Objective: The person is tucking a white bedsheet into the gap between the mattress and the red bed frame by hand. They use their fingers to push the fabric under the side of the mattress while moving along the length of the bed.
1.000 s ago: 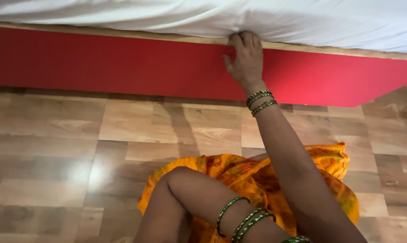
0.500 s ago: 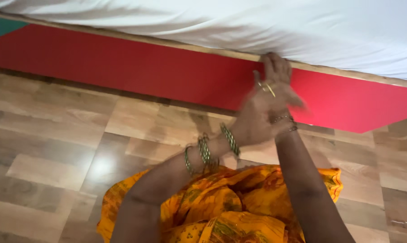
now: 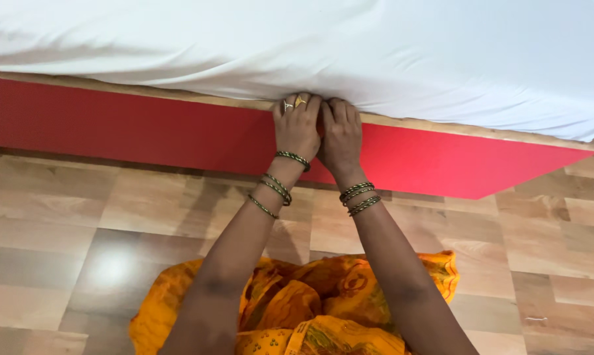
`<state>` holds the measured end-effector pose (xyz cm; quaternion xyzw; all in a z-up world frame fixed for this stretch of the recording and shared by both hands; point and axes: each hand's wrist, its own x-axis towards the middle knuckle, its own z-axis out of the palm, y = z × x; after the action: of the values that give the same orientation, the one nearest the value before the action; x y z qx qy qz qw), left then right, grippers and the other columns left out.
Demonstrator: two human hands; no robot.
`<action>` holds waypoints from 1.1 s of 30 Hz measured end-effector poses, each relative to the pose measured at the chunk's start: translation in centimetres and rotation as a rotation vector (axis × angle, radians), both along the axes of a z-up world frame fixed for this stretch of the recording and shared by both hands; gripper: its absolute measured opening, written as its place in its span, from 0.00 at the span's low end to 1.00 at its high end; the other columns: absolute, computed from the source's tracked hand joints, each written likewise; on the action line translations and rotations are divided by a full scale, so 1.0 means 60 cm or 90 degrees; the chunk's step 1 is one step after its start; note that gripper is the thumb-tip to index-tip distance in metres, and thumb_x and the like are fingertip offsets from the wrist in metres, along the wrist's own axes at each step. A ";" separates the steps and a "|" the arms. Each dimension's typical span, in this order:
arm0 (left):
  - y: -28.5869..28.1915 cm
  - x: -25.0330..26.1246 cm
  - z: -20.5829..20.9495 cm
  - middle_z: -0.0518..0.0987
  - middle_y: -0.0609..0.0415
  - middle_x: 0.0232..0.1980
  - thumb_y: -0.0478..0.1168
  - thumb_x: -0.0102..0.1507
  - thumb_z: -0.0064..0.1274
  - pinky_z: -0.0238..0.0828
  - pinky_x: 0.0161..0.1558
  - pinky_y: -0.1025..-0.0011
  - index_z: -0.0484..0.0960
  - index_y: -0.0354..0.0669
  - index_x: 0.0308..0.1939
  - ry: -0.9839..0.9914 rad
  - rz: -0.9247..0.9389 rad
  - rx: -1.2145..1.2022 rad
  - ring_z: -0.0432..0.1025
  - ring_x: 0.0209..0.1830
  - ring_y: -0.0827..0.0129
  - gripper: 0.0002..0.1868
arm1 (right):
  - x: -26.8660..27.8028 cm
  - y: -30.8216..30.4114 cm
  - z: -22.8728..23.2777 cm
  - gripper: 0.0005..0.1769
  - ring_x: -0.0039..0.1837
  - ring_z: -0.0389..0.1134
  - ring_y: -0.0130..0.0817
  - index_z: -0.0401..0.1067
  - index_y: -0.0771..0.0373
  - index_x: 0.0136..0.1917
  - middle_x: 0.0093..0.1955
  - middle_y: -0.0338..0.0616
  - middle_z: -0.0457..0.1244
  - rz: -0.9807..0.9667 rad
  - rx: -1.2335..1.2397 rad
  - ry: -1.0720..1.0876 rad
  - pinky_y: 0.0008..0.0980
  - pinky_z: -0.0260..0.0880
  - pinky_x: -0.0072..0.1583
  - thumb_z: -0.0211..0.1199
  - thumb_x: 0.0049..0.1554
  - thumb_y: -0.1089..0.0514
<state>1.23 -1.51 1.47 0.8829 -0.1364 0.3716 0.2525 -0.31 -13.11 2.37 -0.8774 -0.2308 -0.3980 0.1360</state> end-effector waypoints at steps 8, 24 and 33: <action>0.006 0.004 -0.010 0.76 0.52 0.58 0.32 0.54 0.53 0.55 0.66 0.51 0.78 0.44 0.56 0.012 -0.007 0.032 0.65 0.64 0.56 0.24 | -0.008 0.003 -0.006 0.33 0.67 0.58 0.56 0.68 0.71 0.66 0.63 0.57 0.60 0.016 0.028 -0.013 0.50 0.58 0.70 0.70 0.48 0.60; 0.122 -0.021 0.009 0.70 0.45 0.66 0.32 0.51 0.55 0.50 0.71 0.50 0.71 0.38 0.67 0.023 -0.096 0.063 0.60 0.69 0.50 0.37 | -0.022 0.070 -0.007 0.39 0.74 0.55 0.58 0.65 0.70 0.72 0.71 0.57 0.58 0.024 0.023 0.007 0.52 0.53 0.74 0.71 0.49 0.61; 0.094 0.000 -0.009 0.75 0.51 0.60 0.35 0.54 0.55 0.55 0.68 0.53 0.78 0.41 0.57 0.047 -0.054 0.138 0.64 0.65 0.57 0.26 | -0.005 0.089 -0.030 0.32 0.71 0.59 0.57 0.67 0.72 0.67 0.68 0.58 0.60 -0.058 -0.012 -0.058 0.51 0.55 0.74 0.67 0.52 0.59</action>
<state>1.21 4.16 0.94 0.9117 -0.2035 0.3107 0.1756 -0.60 -7.75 0.56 -0.8692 -0.2004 -0.4410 0.0990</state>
